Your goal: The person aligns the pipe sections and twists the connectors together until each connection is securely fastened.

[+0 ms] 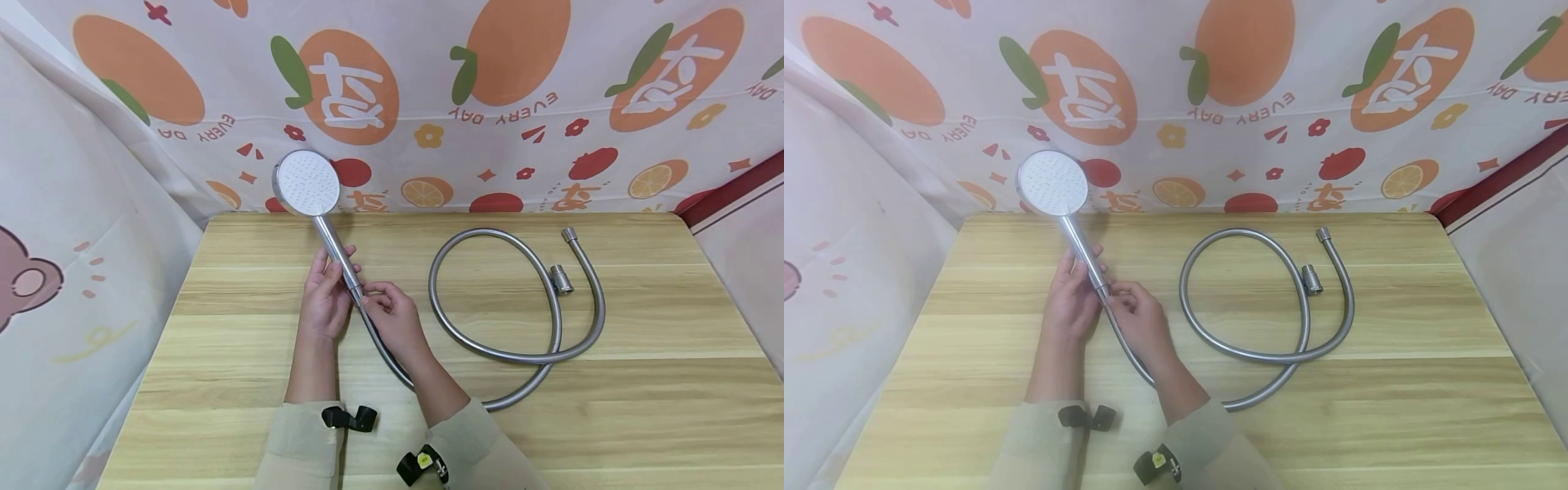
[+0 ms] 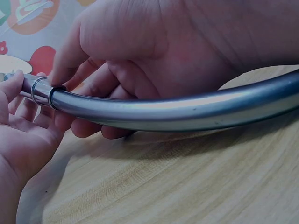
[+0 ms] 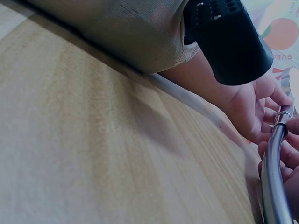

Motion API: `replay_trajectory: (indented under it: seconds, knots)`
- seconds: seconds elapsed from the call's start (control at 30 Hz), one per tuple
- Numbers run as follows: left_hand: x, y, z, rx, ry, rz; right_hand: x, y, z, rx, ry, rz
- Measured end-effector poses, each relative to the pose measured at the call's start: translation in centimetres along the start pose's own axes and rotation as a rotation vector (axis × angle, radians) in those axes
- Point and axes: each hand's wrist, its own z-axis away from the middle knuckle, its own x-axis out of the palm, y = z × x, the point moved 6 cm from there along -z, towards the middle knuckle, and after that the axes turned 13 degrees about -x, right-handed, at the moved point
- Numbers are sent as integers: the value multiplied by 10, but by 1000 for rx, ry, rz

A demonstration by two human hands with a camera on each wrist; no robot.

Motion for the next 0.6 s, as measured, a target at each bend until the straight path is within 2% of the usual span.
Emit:
replay_trajectory:
  seconds: [0.27, 0.6]
  knots:
    - [0, 0, -1, 9, -2, -9, 3, 4, -2, -11, -9, -2]
    - [0, 0, -1, 12, -13, -7, 1, -1, 0, -17, -4, -20]
